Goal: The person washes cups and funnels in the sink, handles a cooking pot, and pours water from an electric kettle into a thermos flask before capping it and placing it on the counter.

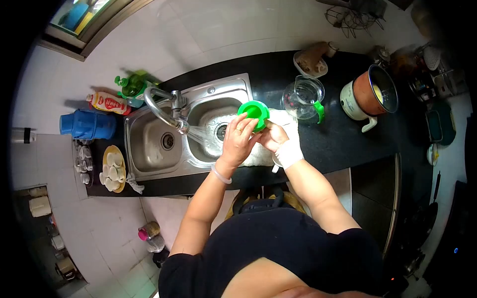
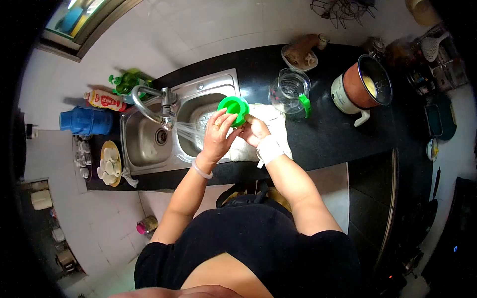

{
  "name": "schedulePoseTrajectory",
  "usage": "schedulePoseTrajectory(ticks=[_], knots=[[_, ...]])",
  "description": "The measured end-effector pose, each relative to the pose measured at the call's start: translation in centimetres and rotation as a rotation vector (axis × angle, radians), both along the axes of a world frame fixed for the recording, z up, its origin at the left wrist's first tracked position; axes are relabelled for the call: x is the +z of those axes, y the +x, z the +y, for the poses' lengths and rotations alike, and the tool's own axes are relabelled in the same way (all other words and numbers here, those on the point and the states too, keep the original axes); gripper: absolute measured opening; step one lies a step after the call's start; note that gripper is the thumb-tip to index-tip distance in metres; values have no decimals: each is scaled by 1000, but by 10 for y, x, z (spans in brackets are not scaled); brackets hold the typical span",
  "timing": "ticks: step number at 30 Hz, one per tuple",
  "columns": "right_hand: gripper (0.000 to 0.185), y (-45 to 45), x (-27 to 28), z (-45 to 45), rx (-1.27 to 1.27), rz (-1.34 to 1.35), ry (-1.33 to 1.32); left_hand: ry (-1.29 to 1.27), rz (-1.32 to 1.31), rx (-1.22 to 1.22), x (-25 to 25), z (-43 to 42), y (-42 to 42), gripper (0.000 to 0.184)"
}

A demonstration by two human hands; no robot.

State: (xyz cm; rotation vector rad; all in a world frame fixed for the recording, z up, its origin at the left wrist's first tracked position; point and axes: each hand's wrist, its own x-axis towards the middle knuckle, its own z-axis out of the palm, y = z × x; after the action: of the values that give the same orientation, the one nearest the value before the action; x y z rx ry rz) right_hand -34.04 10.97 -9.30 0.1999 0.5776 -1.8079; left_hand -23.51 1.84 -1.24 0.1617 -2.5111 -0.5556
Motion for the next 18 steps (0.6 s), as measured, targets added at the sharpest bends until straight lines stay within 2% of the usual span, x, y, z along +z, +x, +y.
schedulePoseTrajectory(ticks=[5,11,15,18], knots=[[25,-3,7,8,21,1,-6,1,18,9,-5,-4,-6,35],[24,-15,8,13,42,95,-70,98,56,-25,5,-3,-15,38],[23,-18,16,16,48,103,-32,202,62,44,6,0,-21,44],[23,-21,13,17,35,103,-37,168,56,23,6,1,-23,45]])
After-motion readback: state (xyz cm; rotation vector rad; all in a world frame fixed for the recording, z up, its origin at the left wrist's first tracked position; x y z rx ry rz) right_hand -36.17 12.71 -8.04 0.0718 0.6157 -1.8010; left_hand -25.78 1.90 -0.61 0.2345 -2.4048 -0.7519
